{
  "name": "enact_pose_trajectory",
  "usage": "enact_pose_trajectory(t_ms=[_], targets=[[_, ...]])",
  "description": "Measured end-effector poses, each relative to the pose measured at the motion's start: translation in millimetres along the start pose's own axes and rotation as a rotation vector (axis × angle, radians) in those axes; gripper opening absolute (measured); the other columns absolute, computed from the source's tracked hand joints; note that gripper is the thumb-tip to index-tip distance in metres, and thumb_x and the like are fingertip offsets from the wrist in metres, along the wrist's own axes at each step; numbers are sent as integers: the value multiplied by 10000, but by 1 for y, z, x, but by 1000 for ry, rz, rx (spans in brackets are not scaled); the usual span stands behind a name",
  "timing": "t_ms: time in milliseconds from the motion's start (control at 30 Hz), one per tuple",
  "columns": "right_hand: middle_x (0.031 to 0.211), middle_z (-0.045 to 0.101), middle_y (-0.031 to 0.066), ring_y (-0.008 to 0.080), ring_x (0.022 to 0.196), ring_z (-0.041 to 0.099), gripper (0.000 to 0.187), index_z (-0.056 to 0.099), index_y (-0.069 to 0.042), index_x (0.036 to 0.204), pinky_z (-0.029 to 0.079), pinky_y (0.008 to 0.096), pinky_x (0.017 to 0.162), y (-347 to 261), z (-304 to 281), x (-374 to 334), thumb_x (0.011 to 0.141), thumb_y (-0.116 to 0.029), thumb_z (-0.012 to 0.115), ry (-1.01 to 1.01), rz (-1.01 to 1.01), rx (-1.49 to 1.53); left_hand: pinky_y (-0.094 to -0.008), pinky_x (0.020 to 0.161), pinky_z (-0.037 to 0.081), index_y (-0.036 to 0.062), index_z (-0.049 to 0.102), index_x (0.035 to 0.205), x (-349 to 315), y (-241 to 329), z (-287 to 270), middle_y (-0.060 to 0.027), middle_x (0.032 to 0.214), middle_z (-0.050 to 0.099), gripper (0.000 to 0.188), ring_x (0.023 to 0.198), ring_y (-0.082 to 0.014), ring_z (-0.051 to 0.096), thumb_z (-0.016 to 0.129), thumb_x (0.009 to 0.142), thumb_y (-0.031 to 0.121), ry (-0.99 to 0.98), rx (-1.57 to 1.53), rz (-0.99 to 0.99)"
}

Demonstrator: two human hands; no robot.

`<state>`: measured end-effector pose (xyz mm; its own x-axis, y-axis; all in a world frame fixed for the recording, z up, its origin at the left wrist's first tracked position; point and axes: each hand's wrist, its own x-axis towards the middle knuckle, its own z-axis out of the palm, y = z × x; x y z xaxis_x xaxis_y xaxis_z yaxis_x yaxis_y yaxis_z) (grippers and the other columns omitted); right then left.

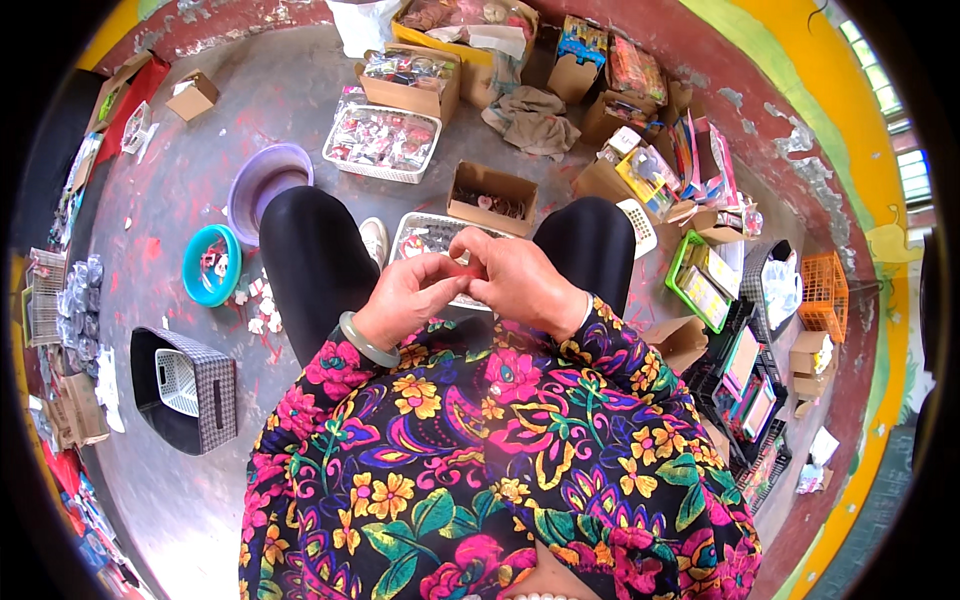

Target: The person sits on the floor and sorts small items from a plastic container into a cardboard box. They handle hair ties and other small accessories one by one, placing them into the box.

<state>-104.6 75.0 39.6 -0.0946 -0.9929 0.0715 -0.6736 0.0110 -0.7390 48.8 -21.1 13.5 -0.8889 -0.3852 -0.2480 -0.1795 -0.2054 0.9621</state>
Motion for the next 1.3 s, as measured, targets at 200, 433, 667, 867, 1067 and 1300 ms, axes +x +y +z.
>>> enact_pose_trajectory(t_ms=[200,433,667,867,1067,1300], targets=[[777,607,149,353,742,591,282,462,-69,997,465,408,601,-12,3,5,741,-68,578,80,-175,-19,-213,731,455,-29,596,947,2,-8,1,-36,889,610,156,795,-70,547,539,819,40,157,-58,118],[769,572,118,317,734,578,203,479,-88,986,461,385,599,-22,9,11,786,-56,490,58,-280,-113,-217,681,441,-7,580,871,10,-25,-1,-4,804,569,146,763,-74,517,514,748,-51,286,-37,252],[769,562,99,308,756,568,237,487,-92,985,456,385,608,-20,5,17,753,-44,500,95,-311,-149,-241,701,455,5,580,933,10,-25,-6,-34,820,593,202,769,-110,560,526,748,-55,321,9,221],[762,569,95,298,718,568,215,506,-85,924,455,385,609,-5,-16,42,724,-97,586,123,-320,-156,-337,706,491,33,591,971,28,-1,-12,-154,883,618,235,800,-283,615,563,739,17,410,571,307],[767,595,94,193,707,577,171,586,-28,861,444,300,619,34,-70,102,772,-173,583,12,-311,-16,-278,595,467,37,638,930,41,19,-34,-132,777,624,152,644,-202,609,578,792,58,524,540,383],[741,642,140,282,675,609,197,667,-38,798,463,354,599,155,-66,171,667,-159,583,-414,-25,-262,-254,574,450,19,633,948,50,0,-44,-102,707,609,175,606,-166,583,572,783,31,510,505,297]])
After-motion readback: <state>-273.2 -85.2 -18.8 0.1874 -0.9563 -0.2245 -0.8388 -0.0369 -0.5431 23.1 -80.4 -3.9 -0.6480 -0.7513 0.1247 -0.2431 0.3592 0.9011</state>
